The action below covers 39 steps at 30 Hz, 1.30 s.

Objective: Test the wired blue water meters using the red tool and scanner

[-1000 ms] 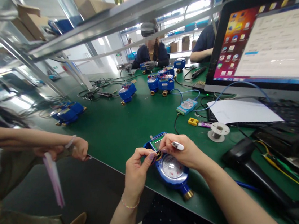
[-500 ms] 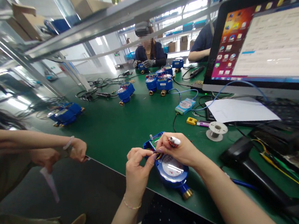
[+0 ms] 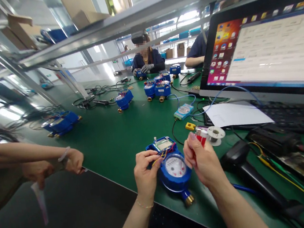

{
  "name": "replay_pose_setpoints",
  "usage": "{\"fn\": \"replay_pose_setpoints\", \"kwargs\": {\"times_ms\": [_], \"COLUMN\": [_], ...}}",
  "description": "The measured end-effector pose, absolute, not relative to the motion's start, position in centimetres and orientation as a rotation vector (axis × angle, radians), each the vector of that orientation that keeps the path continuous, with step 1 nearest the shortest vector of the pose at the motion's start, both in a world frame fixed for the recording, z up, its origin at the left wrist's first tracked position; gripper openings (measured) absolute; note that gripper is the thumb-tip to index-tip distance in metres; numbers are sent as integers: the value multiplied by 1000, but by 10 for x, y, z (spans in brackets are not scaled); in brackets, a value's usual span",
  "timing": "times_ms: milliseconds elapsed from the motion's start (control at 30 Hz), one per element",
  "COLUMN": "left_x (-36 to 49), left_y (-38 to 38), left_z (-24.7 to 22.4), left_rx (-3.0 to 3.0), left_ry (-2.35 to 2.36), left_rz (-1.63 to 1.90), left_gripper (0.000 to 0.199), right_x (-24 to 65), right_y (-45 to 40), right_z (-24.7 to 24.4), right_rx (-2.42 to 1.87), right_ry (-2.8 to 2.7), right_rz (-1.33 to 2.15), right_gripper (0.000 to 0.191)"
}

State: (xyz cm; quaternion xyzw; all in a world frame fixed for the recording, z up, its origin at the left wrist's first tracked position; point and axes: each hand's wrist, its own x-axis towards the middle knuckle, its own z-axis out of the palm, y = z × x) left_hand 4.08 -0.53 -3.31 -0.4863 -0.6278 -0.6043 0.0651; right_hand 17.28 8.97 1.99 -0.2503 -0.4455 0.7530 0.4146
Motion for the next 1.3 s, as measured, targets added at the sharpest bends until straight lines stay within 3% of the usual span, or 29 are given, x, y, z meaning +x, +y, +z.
{"fn": "replay_pose_setpoints", "kwargs": {"times_ms": [133,367,467,600,700,1300], "left_x": [40,37,35,33,31,24], "left_y": [6,17,14,7,1,-16], "left_z": [-33,-35,-37,-42,-46,-58], "left_rx": [-1530,-1592,-1596,-1592,-1578,-1515], "left_ry": [-1880,-1836,-1838,-1804,-1725,-1595], "left_rz": [-1767,-1783,-1814,-1885,-1956,-2012], "left_gripper": [9,14,15,13,10,13], "right_x": [189,184,177,159,143,125], "right_y": [60,35,30,20,13,-5], "right_z": [25,27,30,32,33,34], "right_rx": [-700,-819,-780,-813,-875,-956], "right_ry": [-761,-693,-564,-174,-60,-4], "right_rz": [2399,2417,2618,2917,2916,2832], "right_gripper": [43,50,35,68,73,63]}}
